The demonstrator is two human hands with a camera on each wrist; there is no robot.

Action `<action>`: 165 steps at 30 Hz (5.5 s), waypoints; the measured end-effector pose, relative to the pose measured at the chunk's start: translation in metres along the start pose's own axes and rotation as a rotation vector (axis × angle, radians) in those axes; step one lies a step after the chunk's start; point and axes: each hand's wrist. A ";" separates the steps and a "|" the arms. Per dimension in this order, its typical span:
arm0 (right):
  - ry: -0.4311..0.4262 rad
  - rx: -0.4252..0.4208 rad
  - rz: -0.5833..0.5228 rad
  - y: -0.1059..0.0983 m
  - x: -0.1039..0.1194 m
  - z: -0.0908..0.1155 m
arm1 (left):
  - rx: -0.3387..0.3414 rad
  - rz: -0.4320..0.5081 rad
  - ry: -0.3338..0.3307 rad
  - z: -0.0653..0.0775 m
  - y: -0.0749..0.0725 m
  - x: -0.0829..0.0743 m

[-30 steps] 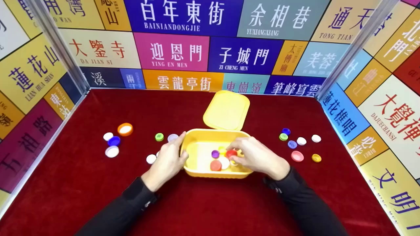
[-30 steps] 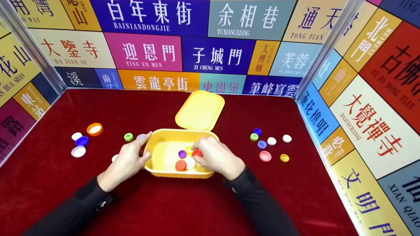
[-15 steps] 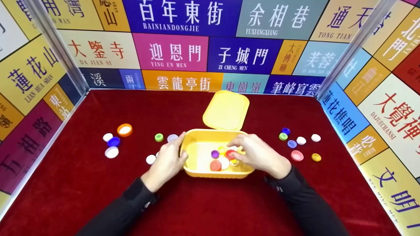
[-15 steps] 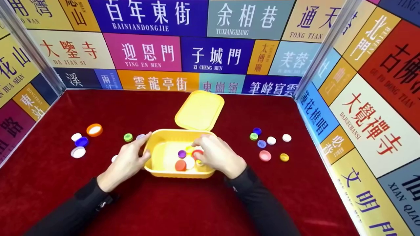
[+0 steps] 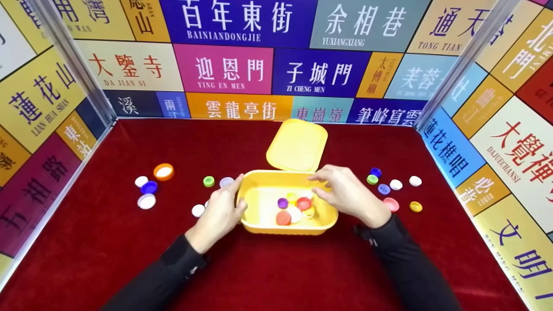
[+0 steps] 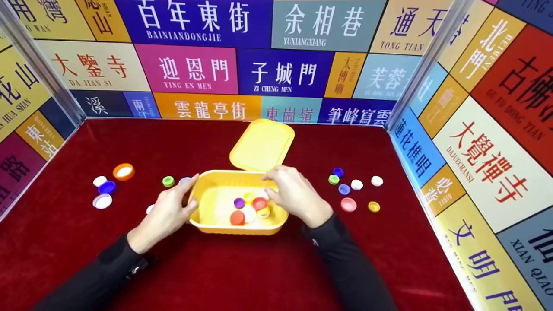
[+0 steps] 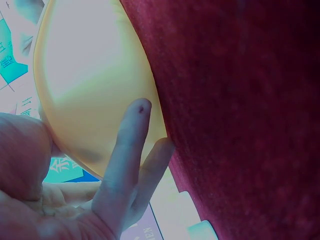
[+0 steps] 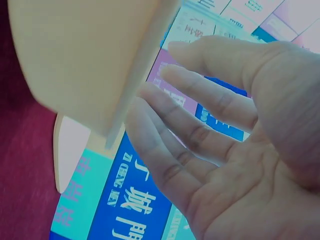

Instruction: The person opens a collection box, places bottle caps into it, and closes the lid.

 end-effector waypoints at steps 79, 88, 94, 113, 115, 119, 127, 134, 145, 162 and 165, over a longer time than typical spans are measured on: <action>0.339 -0.118 0.158 -0.043 -0.121 0.019 | 0.013 0.002 -0.018 0.001 0.001 -0.001; 0.144 -0.191 0.098 -0.041 -0.075 0.004 | -0.003 -0.004 0.004 -0.001 0.000 0.000; 0.071 -0.178 0.033 -0.032 -0.045 0.000 | -0.003 -0.003 0.008 -0.001 0.000 0.001; -0.172 0.046 -0.017 0.015 0.007 0.005 | 0.007 -0.001 0.013 0.000 0.000 0.000; -0.185 0.096 -0.025 0.019 0.010 0.007 | 0.007 -0.004 0.012 0.000 0.000 0.000; -0.192 0.183 -0.036 0.024 0.014 0.010 | 0.002 -0.008 0.019 0.000 0.001 0.000; -0.190 0.210 -0.031 0.023 0.013 0.011 | 0.007 -0.001 0.014 0.000 0.000 0.000; -0.197 0.202 -0.041 0.021 0.013 0.008 | 0.033 0.001 -0.025 0.001 -0.002 -0.002; -0.181 0.153 -0.018 0.017 0.013 0.009 | 0.035 -0.005 -0.022 0.000 -0.002 -0.002; -0.179 0.114 -0.008 0.010 0.014 0.008 | 0.017 0.004 -0.011 0.001 0.000 -0.001; -0.159 0.119 -0.014 0.008 0.013 0.008 | 0.019 0.003 -0.013 0.001 -0.001 -0.001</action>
Point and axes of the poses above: each hand's wrist, its own z-axis away from the middle knuckle, its own y-axis out of the palm, x = y × z, and after that the axes turned 10 degrees about -x, right-handed
